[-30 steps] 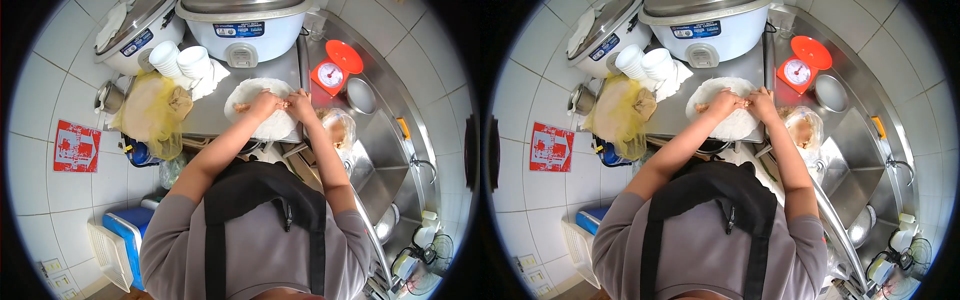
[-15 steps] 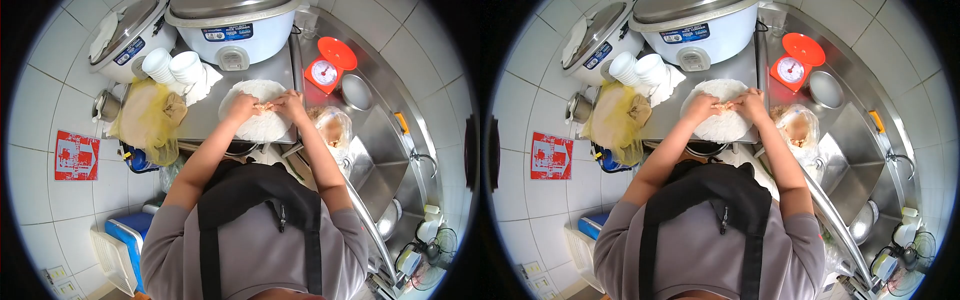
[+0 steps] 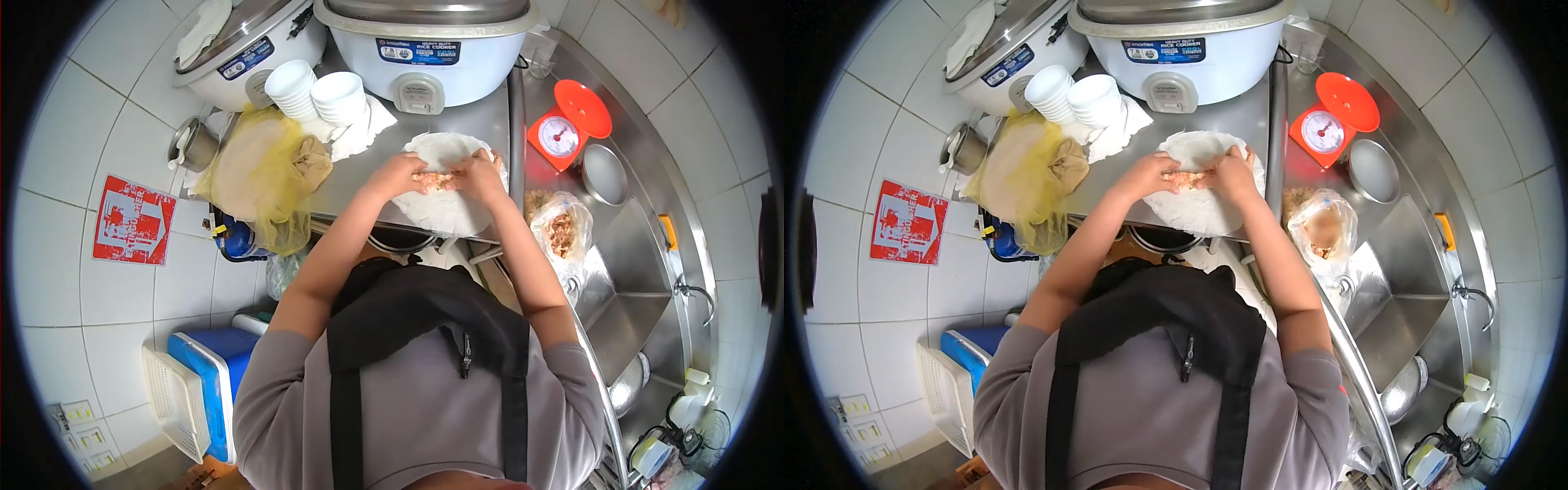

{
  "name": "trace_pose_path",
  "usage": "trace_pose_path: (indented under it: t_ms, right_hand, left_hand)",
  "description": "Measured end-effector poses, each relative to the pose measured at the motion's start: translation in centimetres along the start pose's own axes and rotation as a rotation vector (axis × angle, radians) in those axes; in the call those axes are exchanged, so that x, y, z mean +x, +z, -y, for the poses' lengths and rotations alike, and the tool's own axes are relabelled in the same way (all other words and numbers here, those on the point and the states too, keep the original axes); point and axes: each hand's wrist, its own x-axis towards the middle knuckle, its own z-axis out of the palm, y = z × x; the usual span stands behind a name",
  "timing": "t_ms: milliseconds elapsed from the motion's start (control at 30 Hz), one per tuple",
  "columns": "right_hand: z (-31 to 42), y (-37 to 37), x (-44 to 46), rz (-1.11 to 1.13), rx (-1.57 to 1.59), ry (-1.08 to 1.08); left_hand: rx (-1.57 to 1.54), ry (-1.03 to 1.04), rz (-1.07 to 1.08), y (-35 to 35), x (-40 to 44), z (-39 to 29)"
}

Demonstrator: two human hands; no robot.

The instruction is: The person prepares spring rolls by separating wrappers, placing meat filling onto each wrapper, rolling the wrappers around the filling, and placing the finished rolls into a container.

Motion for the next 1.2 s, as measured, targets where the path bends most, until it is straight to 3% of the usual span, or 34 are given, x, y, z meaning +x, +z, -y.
trace_pose_path:
  t_ms: [100, 500, 633, 733, 867, 1000, 1100, 1200]
  right_hand:
    - [1.3, 1.6, 0.5, 0.006, 0.017, -0.123]
    - [2.6, 2.8, 0.6, -0.002, -0.157, -0.226]
    - [0.2, -0.7, -0.5, -0.004, 0.179, -0.154]
    - [-1.9, -1.1, -1.1, 0.056, -0.014, -0.021]
    - [-0.7, 1.5, -1.0, -0.038, -0.118, -0.152]
    - [-0.5, 1.7, -0.8, 0.022, -0.159, -0.125]
    - [-1.3, 0.4, -1.5, -0.085, -0.044, -0.155]
    - [-3.1, -0.2, -1.7, -0.134, 0.01, -0.032]
  left_hand:
    - [0.001, -0.001, 0.033, -0.4, -0.8, 1.3]
    - [-0.002, -0.031, 0.061, -2.3, -2.1, 2.4]
    - [-0.025, 0.04, -0.051, -1.8, -2.6, 1.4]
    - [0.04, 0.04, -0.126, -0.6, -2.3, 0.4]
    - [0.142, 0.09, -0.156, 0.9, -0.9, -0.4]
    - [0.204, 0.102, -0.036, 2.4, 0.6, -0.2]
    - [0.19, 0.101, -0.025, 3.0, 1.2, -0.3]
    - [0.184, 0.089, -0.089, 2.7, 1.3, -1.4]
